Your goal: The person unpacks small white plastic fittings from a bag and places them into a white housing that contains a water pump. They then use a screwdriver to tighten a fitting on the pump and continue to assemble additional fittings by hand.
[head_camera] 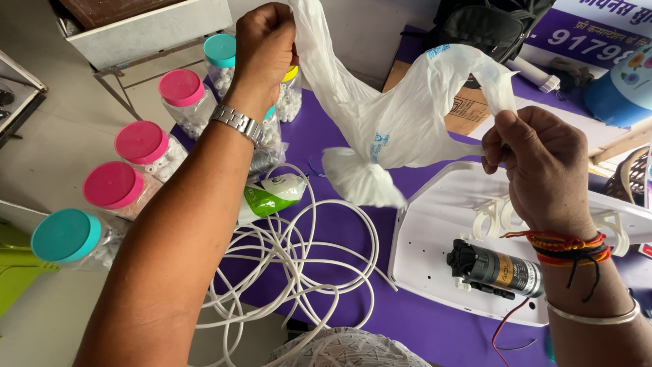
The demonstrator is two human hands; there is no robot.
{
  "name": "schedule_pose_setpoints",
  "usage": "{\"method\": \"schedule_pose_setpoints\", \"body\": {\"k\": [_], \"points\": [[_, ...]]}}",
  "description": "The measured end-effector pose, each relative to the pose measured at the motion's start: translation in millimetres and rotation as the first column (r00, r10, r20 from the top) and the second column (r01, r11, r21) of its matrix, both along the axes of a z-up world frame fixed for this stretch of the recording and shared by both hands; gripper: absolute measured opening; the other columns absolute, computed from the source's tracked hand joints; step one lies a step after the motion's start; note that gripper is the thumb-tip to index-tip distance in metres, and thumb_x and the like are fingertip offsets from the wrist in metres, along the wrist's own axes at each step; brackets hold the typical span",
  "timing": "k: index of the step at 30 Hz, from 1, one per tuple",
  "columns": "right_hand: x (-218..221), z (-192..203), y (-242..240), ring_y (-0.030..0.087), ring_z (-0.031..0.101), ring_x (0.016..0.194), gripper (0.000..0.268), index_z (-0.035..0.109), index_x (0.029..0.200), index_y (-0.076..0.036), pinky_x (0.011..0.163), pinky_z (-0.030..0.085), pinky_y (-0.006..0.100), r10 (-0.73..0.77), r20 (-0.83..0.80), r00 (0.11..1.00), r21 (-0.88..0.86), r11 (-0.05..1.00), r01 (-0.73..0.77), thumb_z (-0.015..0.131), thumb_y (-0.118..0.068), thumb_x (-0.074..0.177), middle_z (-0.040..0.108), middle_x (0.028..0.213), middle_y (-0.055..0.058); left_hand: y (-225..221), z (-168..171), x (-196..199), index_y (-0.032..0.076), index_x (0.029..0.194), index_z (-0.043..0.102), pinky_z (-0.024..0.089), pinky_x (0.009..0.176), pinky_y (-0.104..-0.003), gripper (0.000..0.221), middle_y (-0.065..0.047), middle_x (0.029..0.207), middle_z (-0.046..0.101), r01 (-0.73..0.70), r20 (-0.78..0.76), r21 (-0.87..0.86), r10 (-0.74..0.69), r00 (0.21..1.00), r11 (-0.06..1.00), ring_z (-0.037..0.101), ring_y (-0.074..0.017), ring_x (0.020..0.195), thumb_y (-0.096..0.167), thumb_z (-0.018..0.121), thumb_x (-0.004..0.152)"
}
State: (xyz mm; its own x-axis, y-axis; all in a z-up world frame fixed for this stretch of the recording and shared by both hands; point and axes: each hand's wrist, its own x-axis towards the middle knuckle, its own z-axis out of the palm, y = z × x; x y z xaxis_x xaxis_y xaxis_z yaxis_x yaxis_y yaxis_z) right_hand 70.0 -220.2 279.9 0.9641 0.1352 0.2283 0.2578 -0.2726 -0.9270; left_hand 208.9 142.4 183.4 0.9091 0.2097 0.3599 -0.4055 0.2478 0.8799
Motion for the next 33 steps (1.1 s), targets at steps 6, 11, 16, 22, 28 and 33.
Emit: {"method": "schedule_pose_setpoints", "body": {"k": [6,11,16,22,28,33], "points": [[10,-4,-7,0.012,0.057,0.07,0.026,0.064,0.101,0.003,0.065,0.046,0.027,0.009,0.016,1.0,0.03,1.0,-0.009,0.06,-0.019,0.114,0.065,0.085,0.009,1,3,-6,0.01,0.08,0.062,0.054,0.055,-0.024,0.024,0.002,0.072,0.065,0.025,-0.048,-0.053,-0.028,0.998,0.998,0.064,-0.0081,0.061,0.02,0.067,0.101],[26,-10,-13,0.013,0.059,0.074,0.022,0.064,0.103,0.003,0.07,0.05,0.029,0.052,0.046,0.998,0.056,0.997,-0.054,0.061,-0.016,0.114,0.065,0.089,0.009,2,7,-22,0.012,0.085,0.062,0.056,0.063,-0.026,0.023,0.002,0.079,0.066,0.064,-0.078,-0.064,-0.069,0.995,0.996,0.064,-0.0085,0.07,0.027,0.068,0.102],[26,-22,-47,0.017,0.063,0.087,0.018,0.063,0.107,0.009,0.086,0.052,0.031,0.227,0.118,0.967,0.106,0.965,-0.239,0.066,-0.007,0.114,0.066,0.097,0.014,-7,26,-63,0.016,0.097,0.064,0.058,0.068,-0.032,0.012,0.002,0.088,0.069,0.219,-0.153,-0.166,-0.244,0.958,0.962,0.067,-0.0129,0.076,0.027,0.059,0.099],[-18,-31,-74,0.026,0.07,0.109,0.035,0.066,0.115,0.003,0.094,0.059,0.042,0.491,-0.067,0.868,0.204,0.859,-0.47,0.077,-0.016,0.089,0.067,0.122,0.02,-26,-19,-87,0.008,0.094,0.062,0.059,0.077,-0.037,0.014,-0.004,0.089,0.065,0.272,-0.154,-0.576,-0.43,0.89,0.771,0.066,-0.0171,0.083,0.019,0.054,0.097],[-73,-17,-65,0.026,0.069,0.104,0.064,0.073,0.129,-0.008,0.087,0.057,0.044,0.576,-0.419,0.702,-0.51,0.49,-0.707,0.088,-0.043,0.078,0.072,0.119,0.008,-43,6,-152,0.01,0.098,0.062,0.044,0.062,-0.03,0.013,0.001,0.082,0.056,0.129,-0.312,-0.175,-0.179,0.933,0.976,0.052,-0.0111,0.071,0.017,0.051,0.098],[-95,-23,-59,0.024,0.065,0.115,0.049,0.074,0.132,-0.017,0.099,0.047,0.047,0.69,-0.399,0.604,-0.716,0.178,-0.675,0.068,-0.047,0.093,0.073,0.117,0.003,-58,15,-189,0.009,0.102,0.059,0.05,0.071,-0.027,0.013,0.001,0.088,0.059,0.206,-0.325,-0.349,-0.325,0.888,0.914,0.058,-0.0099,0.078,0.015,0.048,0.099]]}}
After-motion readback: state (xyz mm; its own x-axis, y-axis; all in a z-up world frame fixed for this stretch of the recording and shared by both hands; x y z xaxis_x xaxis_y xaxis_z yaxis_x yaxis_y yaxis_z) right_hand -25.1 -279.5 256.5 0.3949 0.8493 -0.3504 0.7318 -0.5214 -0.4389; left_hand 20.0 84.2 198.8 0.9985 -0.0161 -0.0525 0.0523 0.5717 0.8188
